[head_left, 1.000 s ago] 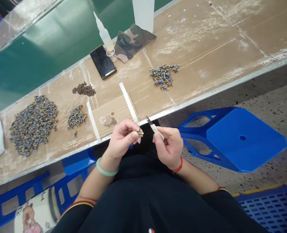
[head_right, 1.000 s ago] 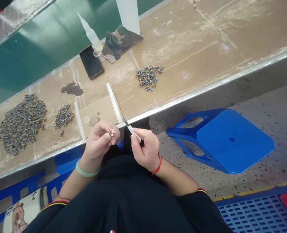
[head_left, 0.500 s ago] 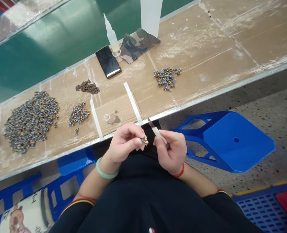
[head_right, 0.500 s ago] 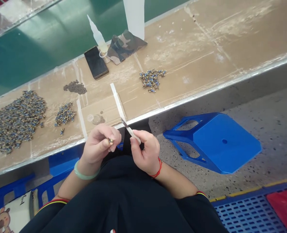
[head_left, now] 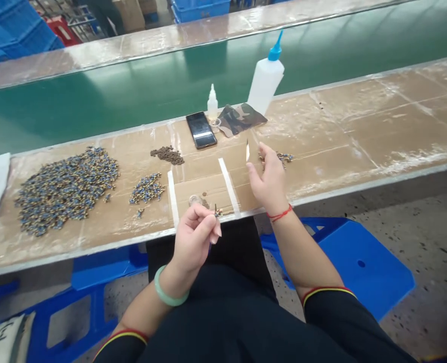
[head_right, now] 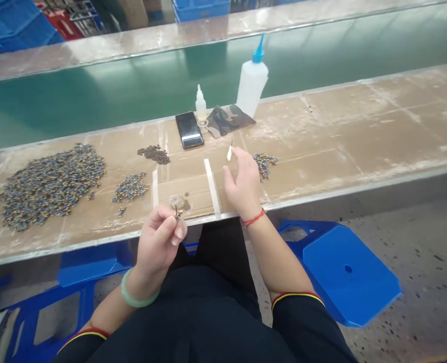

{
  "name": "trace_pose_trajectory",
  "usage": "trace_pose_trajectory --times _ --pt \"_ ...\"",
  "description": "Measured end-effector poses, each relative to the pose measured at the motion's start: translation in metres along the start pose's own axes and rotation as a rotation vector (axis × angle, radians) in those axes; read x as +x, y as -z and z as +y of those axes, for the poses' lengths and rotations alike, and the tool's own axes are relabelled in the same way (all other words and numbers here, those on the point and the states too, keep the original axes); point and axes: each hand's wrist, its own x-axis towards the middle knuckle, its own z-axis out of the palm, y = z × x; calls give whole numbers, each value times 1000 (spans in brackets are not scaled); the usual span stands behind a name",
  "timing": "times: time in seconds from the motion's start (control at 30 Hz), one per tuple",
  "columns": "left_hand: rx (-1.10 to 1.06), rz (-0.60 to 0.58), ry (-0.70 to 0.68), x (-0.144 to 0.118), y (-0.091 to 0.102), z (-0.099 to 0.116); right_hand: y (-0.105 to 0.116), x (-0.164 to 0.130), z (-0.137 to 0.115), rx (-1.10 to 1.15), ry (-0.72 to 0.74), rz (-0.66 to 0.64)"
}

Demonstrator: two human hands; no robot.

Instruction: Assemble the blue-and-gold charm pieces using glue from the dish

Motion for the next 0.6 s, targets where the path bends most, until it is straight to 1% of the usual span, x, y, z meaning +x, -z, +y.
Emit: trace_pose_trajectory --times 0.07,0.13,0.2,0.3,0.43,0.53,0.6 --pt "37 59 -82 -4 -4 3 4 -4 -21 116 43 -25" --pt "74 93 -179 -8 -7 5 12 -15 -49 305 67 -104" --pt "99 107 -266 -11 -10 7 20 -28 -75 478 81 -171" --pt "121 102 -344 -13 -11 10 25 -39 -100 622 107 -190" --pt "149 97 -383 -14 -10 12 21 -42 -109 646 114 -172" --pt "160 101 -371 -17 -9 9 20 -45 -110 622 124 -175" --pt "157 126 -348 -20 -6 3 20 -49 -110 564 155 -158"
